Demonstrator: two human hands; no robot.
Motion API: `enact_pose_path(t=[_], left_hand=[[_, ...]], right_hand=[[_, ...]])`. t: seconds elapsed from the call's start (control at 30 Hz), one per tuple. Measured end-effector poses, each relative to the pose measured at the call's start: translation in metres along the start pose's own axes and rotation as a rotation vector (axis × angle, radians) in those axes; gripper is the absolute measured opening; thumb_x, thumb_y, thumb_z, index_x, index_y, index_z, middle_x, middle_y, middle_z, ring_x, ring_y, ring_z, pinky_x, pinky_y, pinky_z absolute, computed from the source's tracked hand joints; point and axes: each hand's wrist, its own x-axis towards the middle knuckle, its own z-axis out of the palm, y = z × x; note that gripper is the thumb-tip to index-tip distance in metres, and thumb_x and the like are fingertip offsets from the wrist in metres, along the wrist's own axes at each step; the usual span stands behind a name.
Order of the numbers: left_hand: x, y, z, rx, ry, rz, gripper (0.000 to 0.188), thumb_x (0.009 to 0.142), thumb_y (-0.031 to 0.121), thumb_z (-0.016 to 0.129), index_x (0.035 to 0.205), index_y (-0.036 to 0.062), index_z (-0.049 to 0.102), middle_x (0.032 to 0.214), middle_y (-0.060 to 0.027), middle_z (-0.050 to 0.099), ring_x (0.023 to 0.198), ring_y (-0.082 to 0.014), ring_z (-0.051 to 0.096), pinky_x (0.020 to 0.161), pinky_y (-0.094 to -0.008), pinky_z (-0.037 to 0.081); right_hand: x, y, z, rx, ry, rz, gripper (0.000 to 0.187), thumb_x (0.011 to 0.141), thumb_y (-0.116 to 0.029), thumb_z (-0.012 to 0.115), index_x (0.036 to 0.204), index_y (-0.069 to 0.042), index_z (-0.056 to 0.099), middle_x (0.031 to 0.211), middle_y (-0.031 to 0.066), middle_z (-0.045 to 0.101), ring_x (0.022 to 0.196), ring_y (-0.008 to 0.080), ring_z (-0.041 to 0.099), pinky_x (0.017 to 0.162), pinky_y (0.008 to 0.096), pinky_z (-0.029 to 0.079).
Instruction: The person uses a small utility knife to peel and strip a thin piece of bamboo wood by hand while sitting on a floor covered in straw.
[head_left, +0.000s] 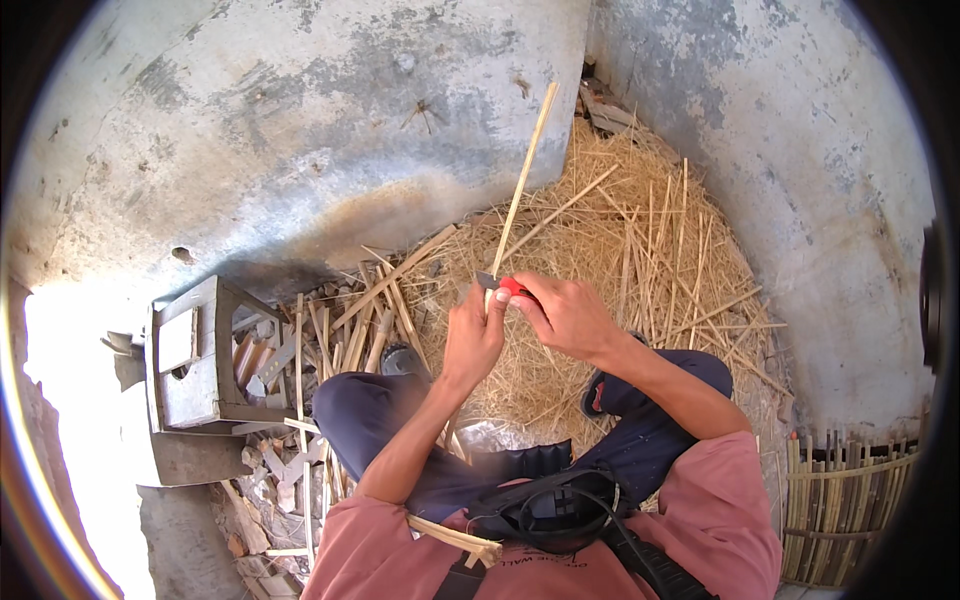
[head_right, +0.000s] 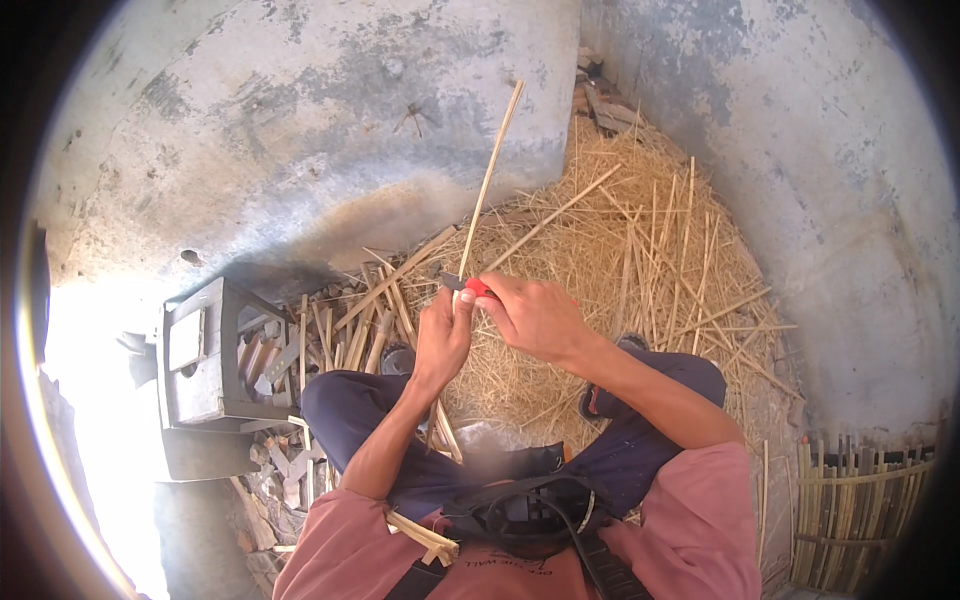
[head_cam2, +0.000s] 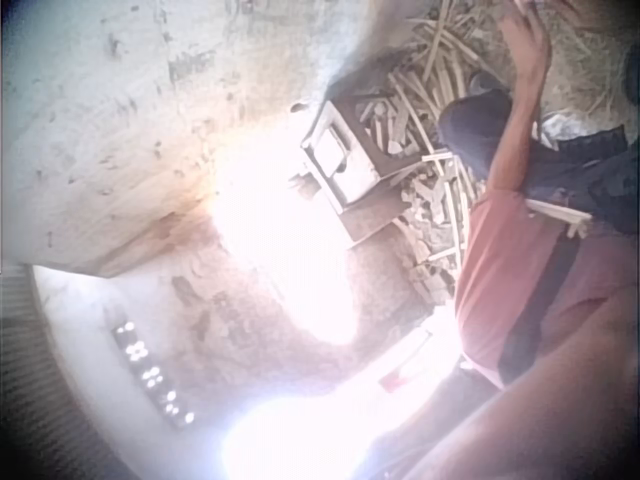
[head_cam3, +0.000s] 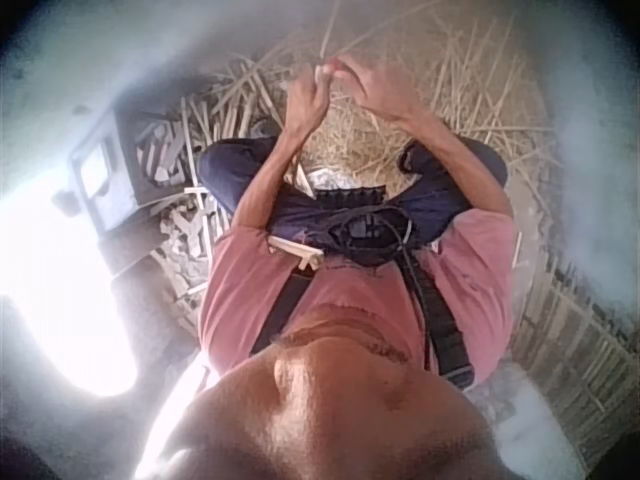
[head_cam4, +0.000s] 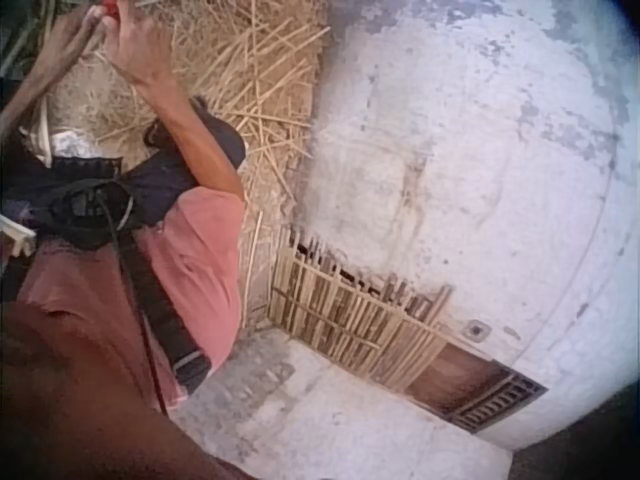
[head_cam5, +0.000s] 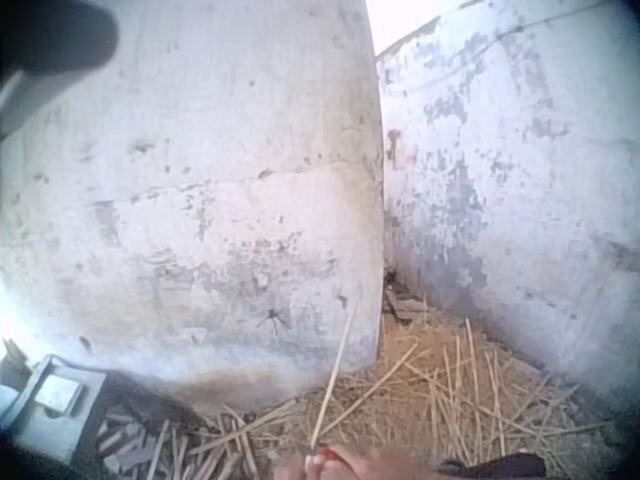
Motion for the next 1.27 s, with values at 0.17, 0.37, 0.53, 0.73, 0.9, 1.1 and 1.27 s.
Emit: enact_pose_path(t=[0.17, 0.37, 0.53, 0.73, 0.9, 1.1, 1.27], left_hand=[[0.001, -0.005, 0.002, -0.056, -0.049, -0.061, 0.039, 0.112, 0.036, 0.053, 0.116, -0.0026, 0.056, 0.066, -0.0188, 0.056, 0.057, -0.0309, 0.060, 0.057, -0.0449, 0.045], [0.003, -0.017, 0.003, -0.148, -0.175, -0.104, 0.042, 0.114, 0.038, 0.050, 0.132, 0.0005, 0.049, 0.070, -0.0024, 0.054, 0.063, -0.0115, 0.054, 0.058, -0.0316, 0.045], [0.003, -0.013, 0.003, -0.174, -0.167, -0.057, 0.038, 0.111, 0.035, 0.056, 0.124, -0.0010, 0.049, 0.077, -0.0130, 0.060, 0.068, -0.0241, 0.060, 0.065, -0.0398, 0.048], [0.000, -0.010, 0.001, -0.097, -0.172, -0.048, 0.039, 0.112, 0.035, 0.055, 0.126, -0.0010, 0.048, 0.076, -0.0118, 0.061, 0.067, -0.0235, 0.060, 0.063, -0.0390, 0.049], [0.000, -0.007, 0.000, -0.055, -0.124, 0.020, 0.041, 0.112, 0.034, 0.054, 0.130, -0.0018, 0.050, 0.075, -0.0124, 0.062, 0.066, -0.0238, 0.062, 0.063, -0.0401, 0.049], [-0.001, -0.007, -0.002, 0.030, -0.094, 0.055, 0.038, 0.111, 0.032, 0.057, 0.124, -0.0036, 0.057, 0.075, -0.0198, 0.064, 0.066, -0.0334, 0.066, 0.063, -0.0431, 0.049], [-0.003, -0.002, -0.004, 0.059, -0.078, -0.028, 0.041, 0.107, 0.032, 0.064, 0.125, -0.0033, 0.055, 0.073, -0.0243, 0.065, 0.069, -0.0433, 0.068, 0.062, -0.0483, 0.050]], right_hand=[[0.005, 0.008, -0.008, 0.128, -0.118, 0.038, 0.028, 0.102, -0.025, 0.062, 0.119, -0.004, 0.066, 0.094, 0.0194, 0.075, 0.077, 0.0404, 0.072, 0.067, 0.0475, 0.055], [0.009, 0.008, -0.017, 0.196, -0.219, 0.115, 0.028, 0.100, -0.022, 0.061, 0.120, -0.002, 0.066, 0.090, 0.0216, 0.073, 0.078, 0.0410, 0.070, 0.069, 0.0481, 0.052], [0.011, 0.009, -0.026, 0.284, -0.273, 0.117, 0.027, 0.100, -0.020, 0.061, 0.118, -0.001, 0.066, 0.080, 0.0206, 0.068, 0.070, 0.0371, 0.067, 0.064, 0.0451, 0.049], [0.012, 0.009, -0.029, 0.320, -0.293, 0.085, 0.025, 0.101, -0.022, 0.062, 0.113, 0.000, 0.066, 0.072, 0.0185, 0.064, 0.062, 0.0330, 0.064, 0.060, 0.0428, 0.046], [0.015, 0.010, -0.035, 0.300, -0.396, 0.118, 0.027, 0.103, -0.025, 0.061, 0.111, 0.000, 0.066, 0.077, 0.0199, 0.068, 0.066, 0.0354, 0.067, 0.063, 0.0443, 0.048], [0.014, 0.008, -0.033, 0.288, -0.394, 0.097, 0.026, 0.103, -0.025, 0.061, 0.114, -0.002, 0.067, 0.076, 0.0188, 0.068, 0.066, 0.0347, 0.067, 0.063, 0.0432, 0.049], [0.013, 0.001, -0.030, 0.312, -0.338, 0.104, 0.028, 0.103, -0.026, 0.062, 0.118, -0.004, 0.067, 0.079, 0.0190, 0.070, 0.067, 0.0329, 0.068, 0.065, 0.0421, 0.050]])
